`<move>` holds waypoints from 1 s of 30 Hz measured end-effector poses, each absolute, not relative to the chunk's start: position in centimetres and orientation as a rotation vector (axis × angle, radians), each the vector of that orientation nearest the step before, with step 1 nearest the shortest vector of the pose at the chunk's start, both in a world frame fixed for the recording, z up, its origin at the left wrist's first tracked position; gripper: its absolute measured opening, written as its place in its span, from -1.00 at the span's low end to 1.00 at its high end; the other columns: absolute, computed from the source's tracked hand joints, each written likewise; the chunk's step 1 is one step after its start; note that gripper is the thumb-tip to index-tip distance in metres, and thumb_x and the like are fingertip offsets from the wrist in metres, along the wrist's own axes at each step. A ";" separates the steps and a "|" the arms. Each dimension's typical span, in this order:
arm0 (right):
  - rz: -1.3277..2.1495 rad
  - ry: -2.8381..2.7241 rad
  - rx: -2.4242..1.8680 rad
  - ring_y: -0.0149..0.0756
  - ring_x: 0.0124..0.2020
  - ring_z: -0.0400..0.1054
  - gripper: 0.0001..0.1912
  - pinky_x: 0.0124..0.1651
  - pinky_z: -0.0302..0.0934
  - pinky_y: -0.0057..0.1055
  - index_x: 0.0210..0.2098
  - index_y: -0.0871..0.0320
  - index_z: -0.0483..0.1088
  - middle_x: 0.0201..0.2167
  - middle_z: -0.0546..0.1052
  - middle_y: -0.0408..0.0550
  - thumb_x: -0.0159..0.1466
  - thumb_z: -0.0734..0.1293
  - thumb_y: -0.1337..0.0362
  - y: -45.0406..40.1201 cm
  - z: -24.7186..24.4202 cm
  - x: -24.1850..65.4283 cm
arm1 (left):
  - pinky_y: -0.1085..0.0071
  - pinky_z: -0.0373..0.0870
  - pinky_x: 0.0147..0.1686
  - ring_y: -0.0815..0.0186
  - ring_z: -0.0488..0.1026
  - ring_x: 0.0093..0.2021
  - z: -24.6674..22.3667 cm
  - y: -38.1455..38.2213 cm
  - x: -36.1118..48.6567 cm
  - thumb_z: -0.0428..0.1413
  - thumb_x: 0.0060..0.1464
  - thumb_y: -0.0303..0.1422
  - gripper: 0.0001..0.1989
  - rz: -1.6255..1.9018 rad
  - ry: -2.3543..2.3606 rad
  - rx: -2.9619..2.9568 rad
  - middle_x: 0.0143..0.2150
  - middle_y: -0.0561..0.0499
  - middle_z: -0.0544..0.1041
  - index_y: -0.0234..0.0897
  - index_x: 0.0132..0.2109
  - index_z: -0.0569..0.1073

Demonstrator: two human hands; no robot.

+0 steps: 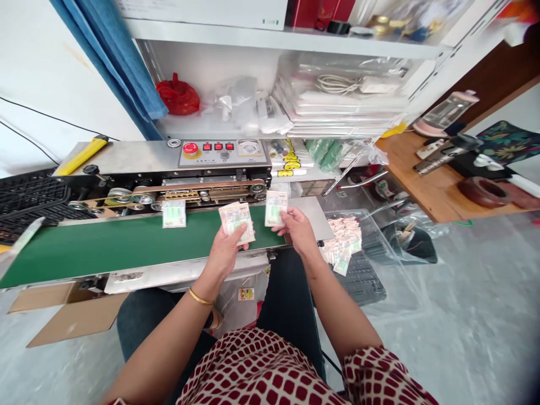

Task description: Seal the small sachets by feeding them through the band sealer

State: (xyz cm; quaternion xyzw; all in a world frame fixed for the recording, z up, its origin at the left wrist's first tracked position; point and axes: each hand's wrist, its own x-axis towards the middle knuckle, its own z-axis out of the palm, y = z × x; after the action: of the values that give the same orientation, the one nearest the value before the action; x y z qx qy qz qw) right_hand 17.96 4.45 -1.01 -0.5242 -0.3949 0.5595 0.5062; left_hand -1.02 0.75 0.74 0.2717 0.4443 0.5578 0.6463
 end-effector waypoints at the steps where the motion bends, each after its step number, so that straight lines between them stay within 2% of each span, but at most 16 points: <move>1: 1.319 -0.940 -1.298 -0.42 -0.63 0.38 -0.59 -0.65 0.13 -0.57 -0.24 0.13 0.30 -0.54 0.51 -0.19 0.12 0.41 -0.03 5.1 -1.1 18.3 | 0.53 0.27 -0.61 0.42 0.43 -0.41 0.7 0.7 -1.2 0.38 -0.11 -0.24 -0.57 1.268 1.014 0.615 -0.22 0.00 0.55 -0.31 -0.10 0.47; 4: 1.268 -0.976 -1.383 -0.47 -0.75 0.21 -0.67 -0.72 -0.04 -0.57 -0.27 0.12 0.29 -0.69 0.41 -0.27 0.17 0.38 0.02 7.0 -1.5 18.6 | 0.52 0.30 -0.60 0.41 0.44 -0.40 0.7 0.5 -1.5 0.34 -0.04 -0.23 -0.57 1.260 0.990 0.600 -0.20 -0.02 0.54 -0.31 -0.06 0.46; 6: 1.269 -1.052 -1.421 -0.48 -0.75 0.18 -0.70 -0.72 -0.07 -0.55 -0.28 0.11 0.28 -0.65 0.41 -0.26 0.21 0.33 0.02 8.0 -1.5 18.2 | 0.49 0.37 -0.55 0.37 0.46 -0.36 0.7 0.3 -1.5 0.29 0.03 -0.19 -0.57 1.257 0.941 0.577 -0.15 -0.05 0.55 -0.29 0.00 0.44; 8: 1.166 -1.196 -1.487 -0.46 -0.69 0.24 -0.71 -0.65 0.04 -0.51 -0.27 0.11 0.31 -0.52 0.48 -0.19 0.24 0.31 0.02 8.4 -1.1 17.6 | 0.46 0.42 -0.51 0.32 0.49 -0.31 0.9 0.2 -1.4 0.27 0.06 -0.19 -0.58 1.265 0.915 0.551 -0.11 -0.07 0.55 -0.28 0.01 0.44; 10: 0.909 -1.347 -1.568 -0.39 -0.54 0.35 -0.70 -0.46 0.22 -0.45 -0.22 0.13 0.36 -0.33 0.54 -0.06 0.26 0.29 0.01 7.8 -0.3 17.0 | 0.45 0.42 -0.51 0.32 0.49 -0.31 1.0 0.2 -1.3 0.29 0.03 -0.23 -0.60 1.269 0.929 0.548 -0.11 -0.05 0.55 -0.27 -0.01 0.45; 12: 0.749 -1.417 -1.566 -0.32 -0.38 0.40 -0.65 -0.25 0.31 -0.36 -0.12 0.12 0.39 -0.17 0.55 0.01 0.29 0.27 -0.01 6.5 0.4 16.4 | 0.49 0.38 -0.54 0.36 0.48 -0.34 1.0 0.3 -1.2 0.32 -0.01 -0.28 -0.59 1.267 0.953 0.573 -0.11 -0.02 0.55 -0.25 -0.01 0.45; 14: 0.920 -1.452 -1.418 -0.29 -0.29 0.42 -0.60 -0.15 0.33 -0.34 0.00 0.09 0.38 -0.10 0.54 0.00 0.32 0.25 -0.02 4.8 0.9 15.6 | 0.52 0.34 -0.55 0.39 0.46 -0.35 0.9 0.5 -1.0 0.34 -0.04 -0.31 -0.55 1.263 0.955 0.604 -0.10 0.00 0.55 -0.23 0.01 0.45; 16: 1.259 -1.502 -1.185 -0.29 -0.23 0.44 -0.59 -0.10 0.34 -0.35 0.05 0.06 0.38 -0.09 0.55 -0.06 0.31 0.29 0.00 3.3 0.9 14.8 | 0.54 0.33 -0.56 0.41 0.46 -0.36 0.8 0.5 -0.8 0.36 -0.06 -0.30 -0.52 1.267 0.944 0.610 -0.12 0.02 0.55 -0.23 0.03 0.45; 18: 1.455 -1.497 -1.039 -0.28 -0.16 0.45 -0.63 -0.04 0.34 -0.35 0.01 0.05 0.42 -0.11 0.56 -0.10 0.28 0.33 0.04 2.3 0.3 14.2 | 0.54 0.35 -0.55 0.41 0.47 -0.35 0.8 0.5 -0.6 0.35 -0.04 -0.28 -0.51 1.262 0.915 0.602 -0.13 0.01 0.56 -0.23 0.04 0.45; 20: 1.454 -1.413 -1.052 -0.28 -0.13 0.45 -0.69 0.00 0.33 -0.34 -0.09 0.08 0.46 -0.16 0.57 -0.13 0.27 0.34 0.06 2.1 -0.5 14.1 | 0.52 0.40 -0.51 0.39 0.48 -0.32 0.7 0.5 -0.5 0.32 0.01 -0.23 -0.53 1.250 0.888 0.584 -0.11 -0.01 0.56 -0.23 0.06 0.44; 22: 1.384 -1.260 -1.120 -0.30 -0.18 0.46 -0.69 -0.07 0.35 -0.37 -0.15 0.12 0.46 -0.20 0.58 -0.13 0.24 0.36 0.04 2.5 -1.1 14.9 | 0.49 0.45 -0.50 0.35 0.51 -0.29 0.7 0.4 -0.6 0.28 0.05 -0.19 -0.56 1.243 0.895 0.567 -0.08 -0.04 0.56 -0.24 0.04 0.44; 24: 1.347 -1.109 -1.202 -0.34 -0.36 0.47 -0.64 -0.31 0.34 -0.45 -0.15 0.14 0.43 -0.32 0.58 -0.13 0.19 0.38 0.02 3.5 -1.4 16.2 | 0.49 0.42 -0.55 0.29 0.54 -0.27 0.6 0.4 -0.8 0.28 0.05 -0.18 -0.58 1.235 0.946 0.563 -0.08 -0.06 0.56 -0.26 0.01 0.45; 27: 1.308 -1.018 -1.341 -0.46 -0.68 0.25 -0.65 -0.62 0.04 -0.55 -0.19 0.16 0.40 -0.65 0.43 -0.25 0.17 0.37 0.04 5.6 -1.3 18.2 | 0.54 0.28 -0.65 0.24 0.57 -0.27 0.4 0.4 -1.2 0.32 0.00 -0.19 -0.58 1.212 1.025 0.590 -0.15 -0.05 0.56 -0.28 -0.05 0.45; 30: 1.291 -1.179 -1.440 -0.49 -0.75 0.06 -0.75 -0.66 -0.12 -0.52 -0.26 0.15 0.39 -0.74 0.27 -0.32 0.20 0.32 0.10 7.6 -0.9 18.7 | 0.57 0.20 -0.69 0.37 0.50 -0.42 0.2 0.5 -1.3 0.35 -0.05 -0.20 -0.59 1.223 1.068 0.610 -0.28 0.03 0.53 -0.29 -0.10 0.45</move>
State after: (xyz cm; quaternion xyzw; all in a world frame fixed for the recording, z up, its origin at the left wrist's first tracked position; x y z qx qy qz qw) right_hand 18.75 7.64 -0.94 -0.5758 -0.4715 0.5159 0.4243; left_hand -1.25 0.48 0.20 0.2680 0.4696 0.5379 0.6469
